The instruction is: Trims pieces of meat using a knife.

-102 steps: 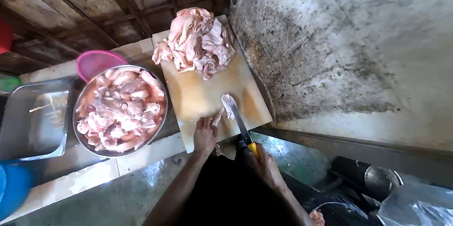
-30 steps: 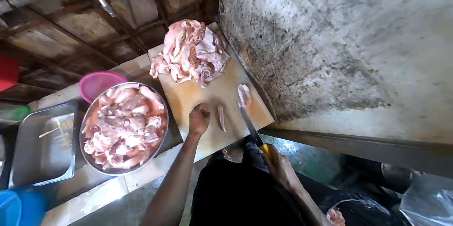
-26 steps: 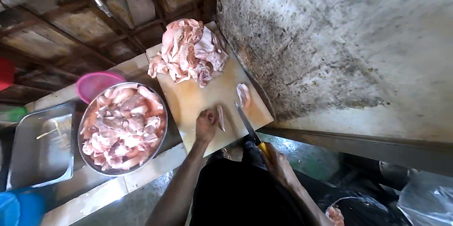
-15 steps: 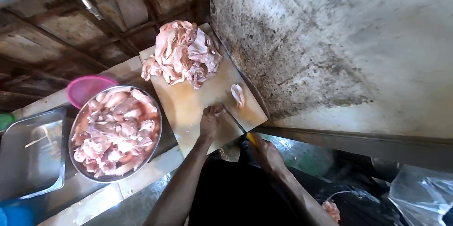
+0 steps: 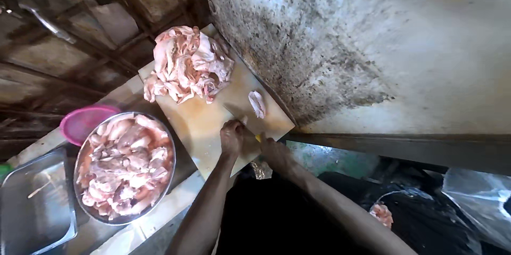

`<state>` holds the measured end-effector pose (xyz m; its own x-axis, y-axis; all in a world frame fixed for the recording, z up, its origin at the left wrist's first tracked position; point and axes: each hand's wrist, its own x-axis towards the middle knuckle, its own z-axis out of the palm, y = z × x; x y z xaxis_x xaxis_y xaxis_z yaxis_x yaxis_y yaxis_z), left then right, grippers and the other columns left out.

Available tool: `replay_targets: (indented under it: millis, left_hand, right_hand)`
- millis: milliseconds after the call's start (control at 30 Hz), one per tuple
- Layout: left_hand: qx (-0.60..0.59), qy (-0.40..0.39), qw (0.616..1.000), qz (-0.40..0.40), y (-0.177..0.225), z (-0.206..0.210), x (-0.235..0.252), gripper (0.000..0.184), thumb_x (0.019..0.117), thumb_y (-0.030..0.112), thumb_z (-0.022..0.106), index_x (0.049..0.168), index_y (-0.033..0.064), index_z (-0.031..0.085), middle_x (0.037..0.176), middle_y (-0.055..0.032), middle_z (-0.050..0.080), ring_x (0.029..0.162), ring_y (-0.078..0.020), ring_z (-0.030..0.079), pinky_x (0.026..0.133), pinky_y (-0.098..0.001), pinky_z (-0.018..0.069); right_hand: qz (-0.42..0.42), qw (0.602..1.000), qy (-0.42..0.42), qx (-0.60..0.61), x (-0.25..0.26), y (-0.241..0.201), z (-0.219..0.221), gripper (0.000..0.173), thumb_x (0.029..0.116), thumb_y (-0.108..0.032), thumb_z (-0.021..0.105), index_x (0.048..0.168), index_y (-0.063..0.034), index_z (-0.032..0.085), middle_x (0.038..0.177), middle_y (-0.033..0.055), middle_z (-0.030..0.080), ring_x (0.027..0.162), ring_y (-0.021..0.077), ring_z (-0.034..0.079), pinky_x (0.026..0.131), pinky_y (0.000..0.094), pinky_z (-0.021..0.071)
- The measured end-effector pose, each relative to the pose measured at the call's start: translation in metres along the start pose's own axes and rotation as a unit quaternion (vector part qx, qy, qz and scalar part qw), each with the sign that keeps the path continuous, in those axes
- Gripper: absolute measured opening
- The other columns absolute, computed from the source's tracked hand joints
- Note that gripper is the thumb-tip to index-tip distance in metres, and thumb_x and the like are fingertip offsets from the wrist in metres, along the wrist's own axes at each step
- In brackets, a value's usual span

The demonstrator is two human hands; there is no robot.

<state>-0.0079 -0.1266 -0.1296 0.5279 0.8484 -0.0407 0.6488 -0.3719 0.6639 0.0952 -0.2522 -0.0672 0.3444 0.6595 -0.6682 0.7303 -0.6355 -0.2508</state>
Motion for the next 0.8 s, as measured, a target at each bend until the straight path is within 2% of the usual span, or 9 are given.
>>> replay_targets:
  millis: [67,133,167,233,367,500,600,700,800]
  left_hand:
    - [0.005,0.012,1.0,0.021,-0.004,-0.001,0.002,0.005,0.0912,0.007,0.073,0.093,0.0034,0.077,0.1,-0.0116,0.075,0.093,-0.0242,0.073,0.087,-0.0431,0.0609]
    - [-0.002,-0.003,1.0,0.027,-0.006,-0.008,0.002,0.005,0.0926,0.008,0.073,0.097,0.0054,0.076,0.103,-0.0104,0.073,0.093,-0.0221,0.072,0.086,-0.0427,0.0616]
    - [-0.007,-0.01,1.0,0.026,-0.006,-0.009,0.001,0.006,0.0924,0.008,0.074,0.098,0.0057,0.076,0.104,-0.0102,0.073,0.094,-0.0221,0.072,0.087,-0.0432,0.0615]
    - [-0.009,-0.006,1.0,0.02,-0.006,-0.007,-0.003,0.006,0.0936,0.01,0.073,0.099,0.0069,0.076,0.104,-0.009,0.073,0.092,-0.0209,0.072,0.085,-0.0421,0.062]
    - [-0.001,0.003,1.0,0.005,-0.003,-0.006,0.0,0.009,0.0953,0.015,0.073,0.098,0.006,0.075,0.101,-0.0099,0.072,0.085,-0.0201,0.072,0.081,-0.0408,0.0625]
    - [-0.031,-0.066,0.995,-0.073,-0.003,-0.022,0.004,0.014,0.0964,0.016,0.072,0.105,0.0054,0.076,0.102,-0.0118,0.075,0.09,-0.0234,0.073,0.087,-0.0475,0.0604]
    - [-0.073,-0.055,0.993,-0.079,-0.015,-0.026,0.001,0.013,0.096,0.013,0.072,0.105,0.0042,0.075,0.103,-0.0112,0.075,0.091,-0.0216,0.073,0.088,-0.0451,0.0609]
    - [-0.075,-0.021,0.997,-0.026,-0.025,-0.027,-0.005,0.011,0.0938,0.01,0.074,0.103,0.0042,0.075,0.103,-0.0108,0.073,0.09,-0.0193,0.072,0.083,-0.0401,0.0628]
    - [-0.054,-0.037,0.998,0.017,-0.023,-0.027,-0.006,0.012,0.0924,0.009,0.074,0.104,0.0044,0.075,0.103,-0.011,0.07,0.086,-0.0189,0.071,0.078,-0.0383,0.0626]
  right_hand:
    - [-0.028,0.998,0.031,0.046,0.027,-0.006,0.004,0.046,0.108,-0.027,0.049,0.151,-0.0112,0.041,0.114,0.021,0.069,0.097,0.0416,0.071,0.079,0.0573,0.0586]
    - [-0.039,0.996,0.024,0.074,0.031,0.001,0.01,0.047,0.1087,-0.031,0.047,0.152,-0.0117,0.039,0.113,0.0207,0.069,0.099,0.0409,0.071,0.082,0.0576,0.0582]
    - [-0.036,0.996,0.007,0.081,0.025,0.011,0.013,0.047,0.1091,-0.031,0.046,0.151,-0.0114,0.039,0.113,0.0207,0.069,0.1,0.0411,0.071,0.084,0.0581,0.0578]
    - [-0.005,0.994,-0.014,0.106,-0.003,0.038,0.025,0.043,0.1086,-0.035,0.045,0.145,-0.0124,0.045,0.109,0.0211,0.07,0.1,0.042,0.071,0.084,0.0606,0.0573]
    - [0.042,0.992,-0.044,0.111,-0.052,0.086,0.046,0.048,0.1081,-0.042,0.043,0.146,-0.0141,0.045,0.105,0.0231,0.07,0.098,0.0443,0.071,0.084,0.0623,0.0563]
    - [-0.018,0.978,-0.041,0.203,-0.057,0.102,0.044,0.046,0.1071,-0.043,0.048,0.135,-0.0067,0.056,0.101,0.0208,0.069,0.095,0.0386,0.07,0.086,0.0582,0.0555]
    - [-0.038,0.957,-0.014,0.286,-0.045,0.094,0.05,0.046,0.1068,-0.044,0.048,0.131,-0.0064,0.059,0.102,0.0173,0.069,0.095,0.0324,0.069,0.088,0.0535,0.0552]
    - [-0.022,0.932,0.005,0.362,-0.038,0.07,0.061,0.044,0.1069,-0.042,0.047,0.13,-0.0068,0.059,0.098,0.0141,0.069,0.088,0.0272,0.069,0.085,0.0489,0.0568]
    - [-0.014,0.92,0.001,0.393,-0.035,0.05,0.071,0.044,0.1072,-0.044,0.046,0.129,-0.0074,0.06,0.097,0.013,0.068,0.087,0.0262,0.07,0.084,0.0477,0.0574]
